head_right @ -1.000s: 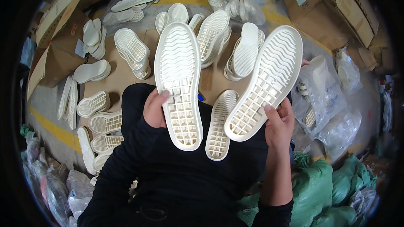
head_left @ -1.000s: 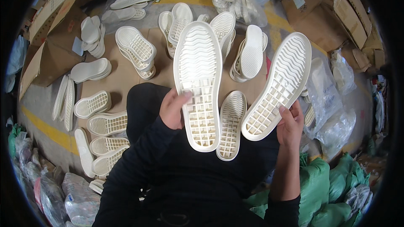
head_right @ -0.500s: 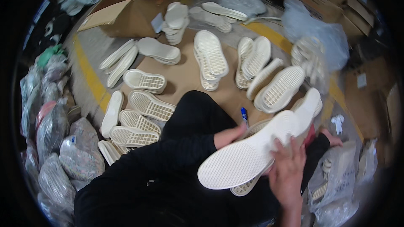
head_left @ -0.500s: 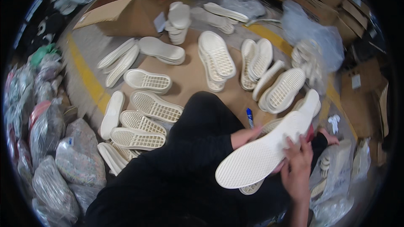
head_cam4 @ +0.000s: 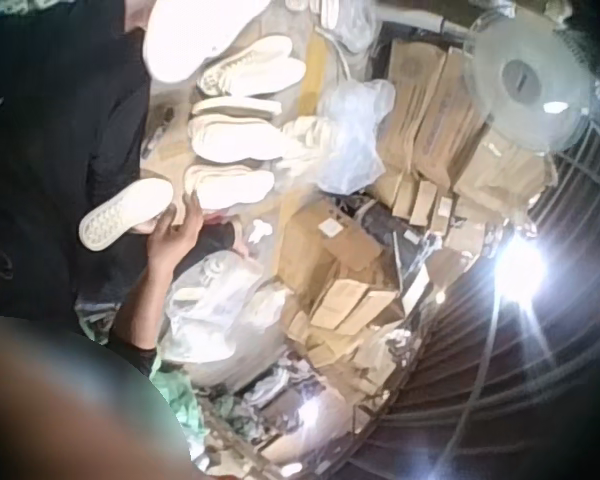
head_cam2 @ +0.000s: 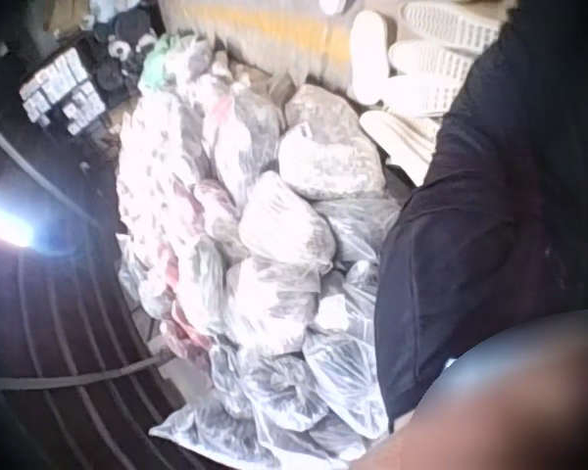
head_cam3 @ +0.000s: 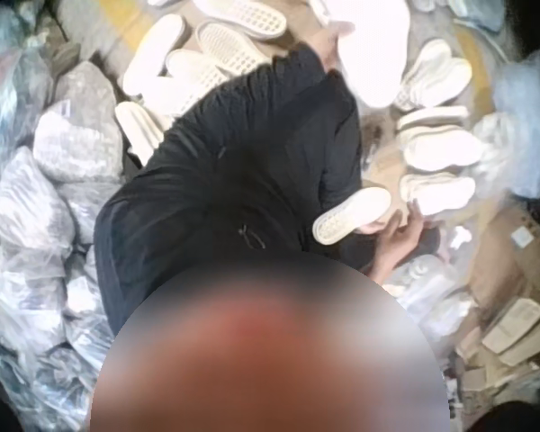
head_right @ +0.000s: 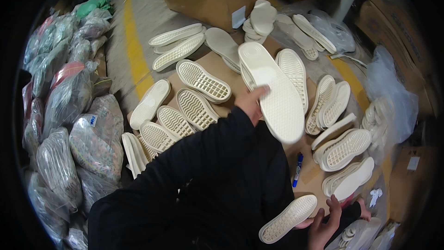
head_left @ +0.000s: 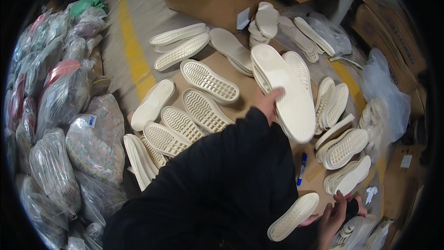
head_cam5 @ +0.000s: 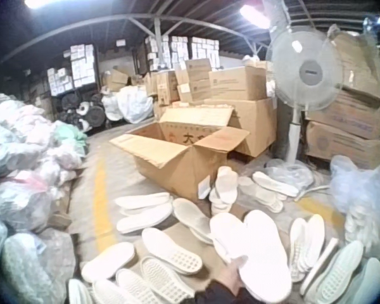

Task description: The person sits on the floor and repeatedly picks up white shoe insoles from plastic bags and piles. They inspect the insoles by turning them over and comparing pairs, then place them back into piles on the floor.

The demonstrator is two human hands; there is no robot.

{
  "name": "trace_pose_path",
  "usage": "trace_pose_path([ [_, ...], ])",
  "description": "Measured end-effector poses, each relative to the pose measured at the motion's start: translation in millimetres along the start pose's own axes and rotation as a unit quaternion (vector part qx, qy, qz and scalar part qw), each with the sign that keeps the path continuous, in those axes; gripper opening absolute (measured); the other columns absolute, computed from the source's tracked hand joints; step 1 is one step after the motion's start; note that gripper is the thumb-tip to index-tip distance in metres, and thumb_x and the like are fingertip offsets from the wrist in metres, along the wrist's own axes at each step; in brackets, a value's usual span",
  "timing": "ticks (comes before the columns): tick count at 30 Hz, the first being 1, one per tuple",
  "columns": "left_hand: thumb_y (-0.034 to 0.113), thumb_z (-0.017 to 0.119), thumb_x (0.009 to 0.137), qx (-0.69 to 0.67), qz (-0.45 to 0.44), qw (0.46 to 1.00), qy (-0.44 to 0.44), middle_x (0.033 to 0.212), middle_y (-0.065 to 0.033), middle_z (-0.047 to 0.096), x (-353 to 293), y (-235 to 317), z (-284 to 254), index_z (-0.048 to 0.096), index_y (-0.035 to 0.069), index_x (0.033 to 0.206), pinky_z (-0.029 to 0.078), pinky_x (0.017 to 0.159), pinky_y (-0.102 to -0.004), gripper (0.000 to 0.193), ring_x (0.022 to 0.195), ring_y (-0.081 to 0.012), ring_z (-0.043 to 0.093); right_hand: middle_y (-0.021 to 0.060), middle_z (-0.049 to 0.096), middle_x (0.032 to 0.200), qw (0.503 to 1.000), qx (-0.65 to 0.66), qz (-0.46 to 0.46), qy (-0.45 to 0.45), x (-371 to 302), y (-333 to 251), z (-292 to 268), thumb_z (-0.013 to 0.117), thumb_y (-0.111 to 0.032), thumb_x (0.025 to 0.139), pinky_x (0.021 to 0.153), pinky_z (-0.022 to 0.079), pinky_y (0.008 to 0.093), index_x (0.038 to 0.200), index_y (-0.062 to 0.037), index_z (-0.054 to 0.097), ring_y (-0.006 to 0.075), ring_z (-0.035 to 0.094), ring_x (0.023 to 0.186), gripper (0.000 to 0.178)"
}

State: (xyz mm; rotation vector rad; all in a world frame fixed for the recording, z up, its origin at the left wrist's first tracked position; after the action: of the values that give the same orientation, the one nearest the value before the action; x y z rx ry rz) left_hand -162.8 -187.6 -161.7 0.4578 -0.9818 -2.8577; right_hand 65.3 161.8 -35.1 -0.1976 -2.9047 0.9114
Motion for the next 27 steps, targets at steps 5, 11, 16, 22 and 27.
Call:
trace_pose_path([
  [5, 0.002, 0.074, 0.081, 0.159, 0.156, 0.969, 0.111, 0.104, -0.0204, 0.069, 98, 81, -82, 0.053, -0.007, 0.122, 0.060, 0.076, -0.0388, 0.047, 0.086, -0.0288, 0.071, 0.0156, 0.066, 0.120, 0.994, 0.039, 0.102, -0.007, -7, 23, 13, 0.054, 0.008, 0.087, 0.092, 0.048, 0.0367, 0.120, 0.0038, 0.060, 0.0275, 0.063, 0.107, 0.033],
  [11, 0.024, 0.082, 0.077, 0.217, 0.173, 0.949, 0.146, 0.100, -0.0231, 0.070, 184, 142, -108, 0.057, -0.014, 0.115, 0.058, 0.075, -0.0380, 0.059, 0.088, -0.0296, 0.072, 0.0188, 0.066, 0.123, 0.989, 0.002, 0.111, -0.098, -8, 5, 40, 0.063, -0.006, 0.096, 0.090, 0.053, 0.0355, 0.126, 0.0056, 0.061, 0.0275, 0.065, 0.110, 0.032],
  [16, 0.065, 0.077, 0.071, 0.736, 0.011, 0.657, 0.166, 0.111, -0.0265, 0.070, 201, 160, -134, 0.070, -0.008, 0.110, 0.054, 0.092, -0.0424, 0.083, 0.099, -0.0368, 0.070, 0.0186, 0.066, 0.123, 0.986, -0.013, 0.089, -0.142, -4, 13, 59, 0.062, -0.009, 0.098, 0.093, 0.052, 0.0400, 0.127, 0.0035, 0.061, 0.0293, 0.063, 0.113, 0.032],
  [22, 0.040, 0.079, 0.075, 0.820, 0.200, 0.491, 0.214, 0.129, -0.0165, 0.064, 181, 268, -186, 0.072, 0.008, 0.117, 0.051, 0.097, -0.0443, 0.053, 0.116, -0.0351, 0.062, 0.0179, 0.062, 0.116, 0.921, 0.189, 0.328, -0.097, -30, 126, 57, 0.064, -0.002, 0.094, 0.089, 0.052, 0.0335, 0.137, 0.0097, 0.050, 0.0250, 0.061, 0.105, 0.046],
  [27, 0.030, 0.078, 0.072, 0.889, 0.074, 0.446, 0.075, 0.139, -0.0163, 0.057, 191, 308, -276, 0.066, 0.013, 0.128, 0.044, 0.111, -0.0397, 0.060, 0.129, -0.0331, 0.053, 0.0197, 0.061, 0.126, 0.965, -0.010, 0.210, -0.155, -15, 128, 53, 0.061, 0.003, 0.092, 0.094, 0.052, 0.0351, 0.132, 0.0114, 0.055, 0.0275, 0.060, 0.110, 0.040],
])
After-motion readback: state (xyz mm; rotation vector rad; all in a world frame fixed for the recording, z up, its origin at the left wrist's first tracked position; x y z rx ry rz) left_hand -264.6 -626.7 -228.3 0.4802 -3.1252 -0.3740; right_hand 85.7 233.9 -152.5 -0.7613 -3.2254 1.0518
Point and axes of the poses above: each hand's wrist, its own x-axis towards the middle knuckle, its own z-axis out of the palm, y = z × x, the point moved 10 cm from there along x, towards the middle knuckle
